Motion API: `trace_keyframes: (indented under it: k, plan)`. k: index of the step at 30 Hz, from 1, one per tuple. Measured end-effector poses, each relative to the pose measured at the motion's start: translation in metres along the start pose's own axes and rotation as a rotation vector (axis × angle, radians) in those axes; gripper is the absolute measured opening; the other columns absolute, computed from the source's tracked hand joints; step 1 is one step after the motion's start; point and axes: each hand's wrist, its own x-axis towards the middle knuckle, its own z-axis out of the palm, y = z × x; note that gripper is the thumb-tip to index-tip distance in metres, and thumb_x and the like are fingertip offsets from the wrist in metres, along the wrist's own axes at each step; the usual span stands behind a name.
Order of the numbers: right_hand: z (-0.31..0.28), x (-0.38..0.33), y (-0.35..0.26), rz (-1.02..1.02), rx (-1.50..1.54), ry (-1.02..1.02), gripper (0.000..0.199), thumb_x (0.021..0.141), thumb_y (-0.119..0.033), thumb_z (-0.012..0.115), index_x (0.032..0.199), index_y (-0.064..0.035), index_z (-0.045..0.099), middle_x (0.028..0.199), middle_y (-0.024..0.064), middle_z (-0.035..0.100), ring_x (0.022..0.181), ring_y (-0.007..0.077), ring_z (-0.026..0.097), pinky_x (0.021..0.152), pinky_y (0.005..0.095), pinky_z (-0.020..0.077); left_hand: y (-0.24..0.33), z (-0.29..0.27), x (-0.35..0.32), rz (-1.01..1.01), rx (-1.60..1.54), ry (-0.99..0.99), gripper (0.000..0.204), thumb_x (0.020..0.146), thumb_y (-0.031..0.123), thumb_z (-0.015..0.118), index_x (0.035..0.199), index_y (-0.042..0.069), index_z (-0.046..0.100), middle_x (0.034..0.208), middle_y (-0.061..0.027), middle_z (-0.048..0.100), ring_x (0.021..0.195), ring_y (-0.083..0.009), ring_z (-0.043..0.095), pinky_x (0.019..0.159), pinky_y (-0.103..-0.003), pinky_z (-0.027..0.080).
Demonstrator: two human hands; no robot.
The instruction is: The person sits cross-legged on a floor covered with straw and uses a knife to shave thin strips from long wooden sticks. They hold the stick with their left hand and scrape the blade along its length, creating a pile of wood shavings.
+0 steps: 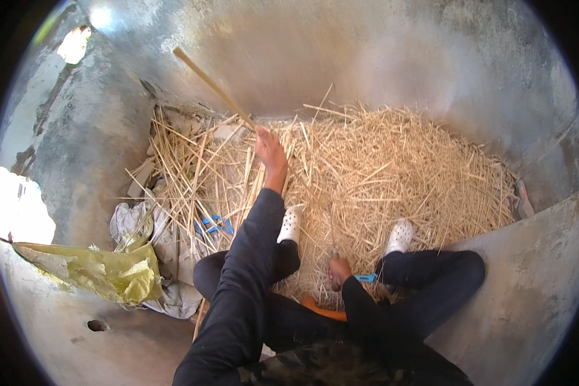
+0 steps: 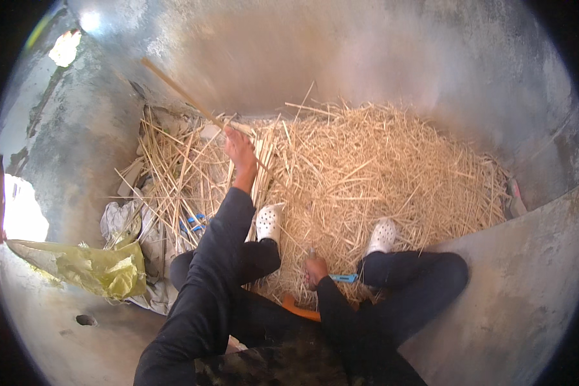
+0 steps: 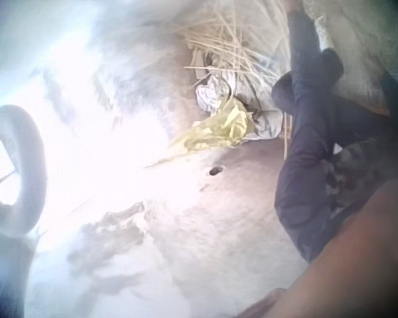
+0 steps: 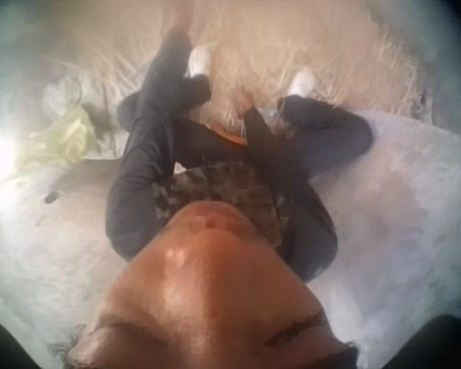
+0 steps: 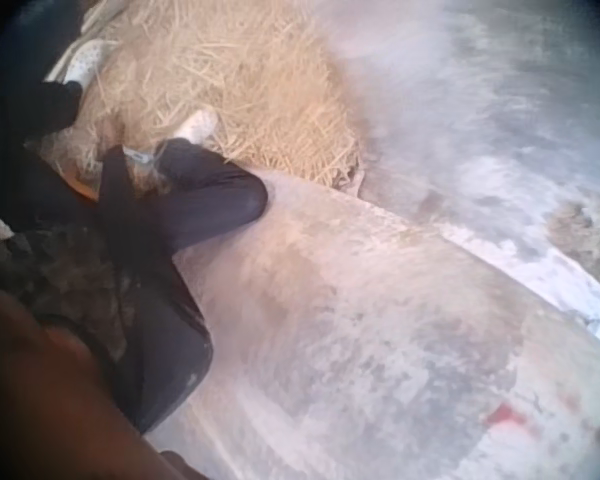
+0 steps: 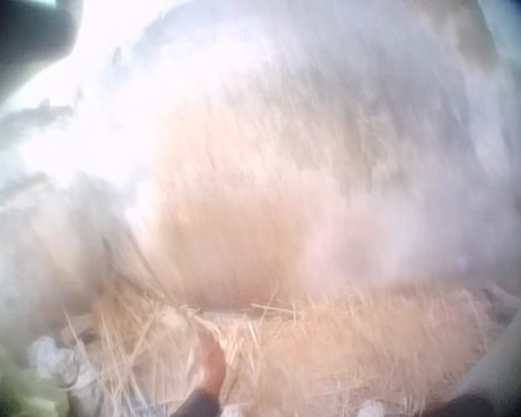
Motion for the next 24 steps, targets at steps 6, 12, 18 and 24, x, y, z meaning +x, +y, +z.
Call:
trace_keyframes:
  k: [6, 12, 18, 24]
  plan:
    - [-0.011, -0.065, -0.073, -0.327, 0.034, -0.045, 0.009, 0.079, -0.005, 0.057, 0.073, -0.0032, 0.051, 0.052, 0.004, 0.046, 0.036, 0.0134, 0.043, 0.033, 0.0286, 0.0351, -0.06, -0.053, -0.052, 0.097, 0.38, -0.074, 0.04, 0.103, 0.032, 0.035, 0.079, 0.005, 0.051, 0.063, 0.0004, 0.049, 0.061, -0.0086, 0.047, 0.059, -0.025, 0.041]
    - [-0.097, -0.099, -0.142, -0.568, -0.051, 0.168, 0.007, 0.079, -0.006, 0.058, 0.079, -0.004, 0.052, 0.056, 0.0034, 0.048, 0.037, 0.0136, 0.045, 0.032, 0.0291, 0.0377, 0.002, -0.025, -0.068, 0.028, 0.106, -0.181, 0.037, 0.104, 0.032, 0.036, 0.088, 0.003, 0.053, 0.06, 0.0031, 0.044, 0.053, -0.0055, 0.043, 0.05, -0.023, 0.037]
    - [-0.176, -0.085, -0.207, -0.387, -0.745, 0.657, 0.023, 0.076, -0.017, 0.064, 0.089, 0.0007, 0.063, 0.077, 0.0186, 0.065, 0.059, 0.0268, 0.067, 0.053, 0.0394, 0.0526, 0.208, 0.016, -0.064, 0.049, -0.029, -0.506, 0.036, 0.104, 0.033, 0.037, 0.095, 0.003, 0.052, 0.054, 0.0068, 0.034, 0.045, -0.0025, 0.031, 0.041, -0.02, 0.028]
    - [-0.204, -0.057, -0.211, -0.388, -1.136, 0.824, 0.028, 0.08, -0.022, 0.066, 0.102, -0.0056, 0.068, 0.104, 0.0156, 0.067, 0.098, 0.0343, 0.065, 0.083, 0.0459, 0.051, 0.305, 0.028, -0.105, -0.313, -0.216, -0.656, 0.035, 0.105, 0.031, 0.035, 0.109, -0.001, 0.049, 0.059, 0.0054, 0.03, 0.046, -0.0039, 0.027, 0.04, -0.019, 0.023]
